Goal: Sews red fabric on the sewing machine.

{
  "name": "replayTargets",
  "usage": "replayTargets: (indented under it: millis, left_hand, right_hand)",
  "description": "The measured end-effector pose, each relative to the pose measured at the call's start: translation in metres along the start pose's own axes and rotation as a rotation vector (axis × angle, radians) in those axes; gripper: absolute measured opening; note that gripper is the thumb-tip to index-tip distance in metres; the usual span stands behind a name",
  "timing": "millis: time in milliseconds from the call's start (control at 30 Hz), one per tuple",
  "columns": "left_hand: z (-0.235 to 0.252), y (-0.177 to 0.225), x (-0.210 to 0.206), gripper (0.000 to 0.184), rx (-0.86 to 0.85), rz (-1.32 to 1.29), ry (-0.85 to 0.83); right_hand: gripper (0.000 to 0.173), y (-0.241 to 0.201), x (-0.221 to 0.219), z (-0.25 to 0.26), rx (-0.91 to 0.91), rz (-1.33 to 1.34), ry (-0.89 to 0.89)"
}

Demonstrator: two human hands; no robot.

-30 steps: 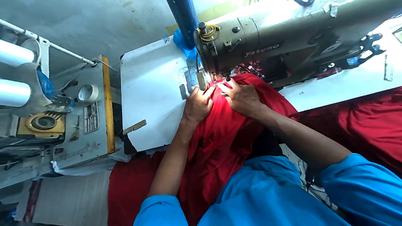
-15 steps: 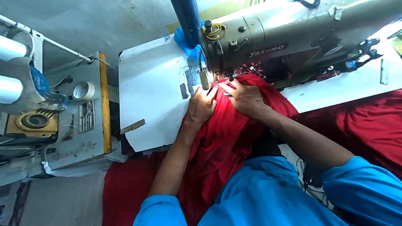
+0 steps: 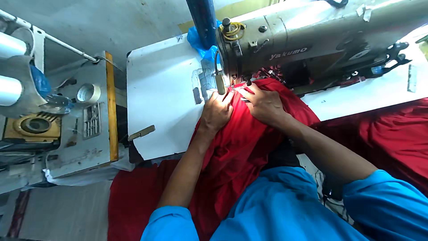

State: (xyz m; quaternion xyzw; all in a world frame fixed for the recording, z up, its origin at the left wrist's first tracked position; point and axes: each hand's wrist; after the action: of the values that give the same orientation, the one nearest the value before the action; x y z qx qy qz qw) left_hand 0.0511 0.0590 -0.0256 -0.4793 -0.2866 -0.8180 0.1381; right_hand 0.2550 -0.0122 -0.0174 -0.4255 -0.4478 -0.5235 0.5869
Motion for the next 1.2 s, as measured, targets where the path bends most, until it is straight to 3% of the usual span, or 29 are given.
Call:
replayTargets:
  millis: [1200]
  left_hand:
    - [-0.004,-0.008,-0.004,0.036,0.112,-0.115,0.123]
  right_hand:
    - [0.041,0.01,0.0,0.001,0.063,0.02,0.031]
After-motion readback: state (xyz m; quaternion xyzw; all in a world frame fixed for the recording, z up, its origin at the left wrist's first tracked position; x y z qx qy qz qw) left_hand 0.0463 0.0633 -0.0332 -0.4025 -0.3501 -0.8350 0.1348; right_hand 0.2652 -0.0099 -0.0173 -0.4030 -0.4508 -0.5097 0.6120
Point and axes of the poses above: each hand's wrist, its own z-axis towards the middle knuckle, its own x-axis out of the back of the hand, y = z × x, and after that the axes turned 14 degrees about -z, right-handed
